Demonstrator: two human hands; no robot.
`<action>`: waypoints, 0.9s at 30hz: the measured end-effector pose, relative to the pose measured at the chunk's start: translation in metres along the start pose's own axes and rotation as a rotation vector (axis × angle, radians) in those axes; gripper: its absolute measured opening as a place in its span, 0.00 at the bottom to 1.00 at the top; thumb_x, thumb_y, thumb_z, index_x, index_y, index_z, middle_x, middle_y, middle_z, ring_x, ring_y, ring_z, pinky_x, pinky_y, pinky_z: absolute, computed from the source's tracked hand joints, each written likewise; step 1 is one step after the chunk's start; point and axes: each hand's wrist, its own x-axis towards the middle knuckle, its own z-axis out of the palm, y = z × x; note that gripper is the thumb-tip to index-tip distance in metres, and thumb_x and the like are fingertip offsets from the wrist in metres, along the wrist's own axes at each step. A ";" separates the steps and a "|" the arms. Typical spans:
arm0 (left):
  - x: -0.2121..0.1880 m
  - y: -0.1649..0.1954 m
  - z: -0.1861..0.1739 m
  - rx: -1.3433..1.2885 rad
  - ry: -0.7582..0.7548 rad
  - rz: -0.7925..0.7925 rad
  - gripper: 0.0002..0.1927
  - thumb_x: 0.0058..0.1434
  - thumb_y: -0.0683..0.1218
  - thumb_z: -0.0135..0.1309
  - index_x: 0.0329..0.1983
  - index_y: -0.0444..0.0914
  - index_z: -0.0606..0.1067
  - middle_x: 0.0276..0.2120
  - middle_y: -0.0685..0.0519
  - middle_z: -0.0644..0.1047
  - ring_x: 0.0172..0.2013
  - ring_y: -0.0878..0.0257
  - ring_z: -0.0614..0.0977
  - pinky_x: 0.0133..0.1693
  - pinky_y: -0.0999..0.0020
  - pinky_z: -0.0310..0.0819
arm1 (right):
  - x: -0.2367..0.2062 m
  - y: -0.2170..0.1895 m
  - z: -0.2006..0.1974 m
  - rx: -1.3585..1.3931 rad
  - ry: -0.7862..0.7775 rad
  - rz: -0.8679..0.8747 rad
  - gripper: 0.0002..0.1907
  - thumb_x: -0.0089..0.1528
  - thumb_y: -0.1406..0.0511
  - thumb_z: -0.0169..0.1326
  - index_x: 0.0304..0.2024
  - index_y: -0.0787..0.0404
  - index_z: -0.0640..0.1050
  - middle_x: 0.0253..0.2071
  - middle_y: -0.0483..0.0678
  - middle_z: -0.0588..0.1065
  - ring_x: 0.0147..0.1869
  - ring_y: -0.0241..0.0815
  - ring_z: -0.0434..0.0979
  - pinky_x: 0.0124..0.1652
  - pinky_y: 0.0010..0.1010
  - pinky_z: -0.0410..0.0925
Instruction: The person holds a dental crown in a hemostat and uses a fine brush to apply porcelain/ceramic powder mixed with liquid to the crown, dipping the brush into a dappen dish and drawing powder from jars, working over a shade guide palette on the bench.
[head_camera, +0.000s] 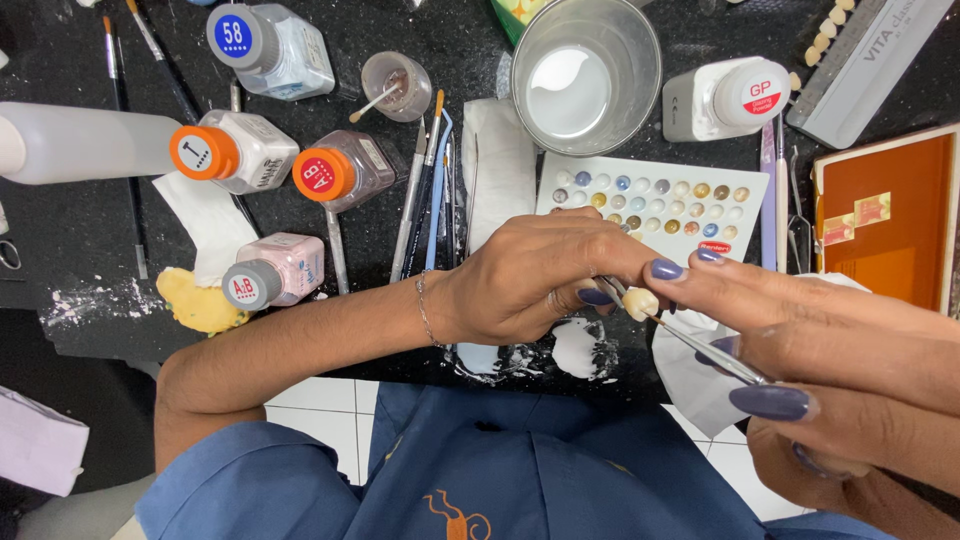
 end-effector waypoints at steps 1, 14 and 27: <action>0.000 0.000 0.001 -0.003 0.003 -0.003 0.14 0.73 0.35 0.52 0.60 0.40 0.72 0.48 0.53 0.81 0.47 0.59 0.84 0.49 0.65 0.78 | 0.001 0.000 0.000 -0.014 -0.004 -0.017 0.08 0.51 0.77 0.52 0.25 0.60 0.74 0.37 0.46 0.79 0.68 0.57 0.73 0.65 0.51 0.63; 0.000 0.001 0.000 0.000 0.001 -0.003 0.17 0.71 0.33 0.52 0.60 0.39 0.72 0.49 0.52 0.81 0.47 0.58 0.84 0.49 0.64 0.77 | 0.005 -0.006 -0.004 -0.023 0.017 -0.099 0.09 0.55 0.75 0.55 0.25 0.57 0.73 0.32 0.42 0.74 0.68 0.57 0.74 0.67 0.55 0.62; 0.000 0.001 0.000 -0.001 -0.002 0.006 0.15 0.73 0.36 0.53 0.60 0.39 0.71 0.49 0.51 0.80 0.48 0.57 0.84 0.51 0.63 0.78 | -0.015 0.008 0.004 0.001 -0.055 0.057 0.07 0.52 0.74 0.57 0.28 0.57 0.77 0.40 0.44 0.78 0.73 0.51 0.70 0.68 0.44 0.62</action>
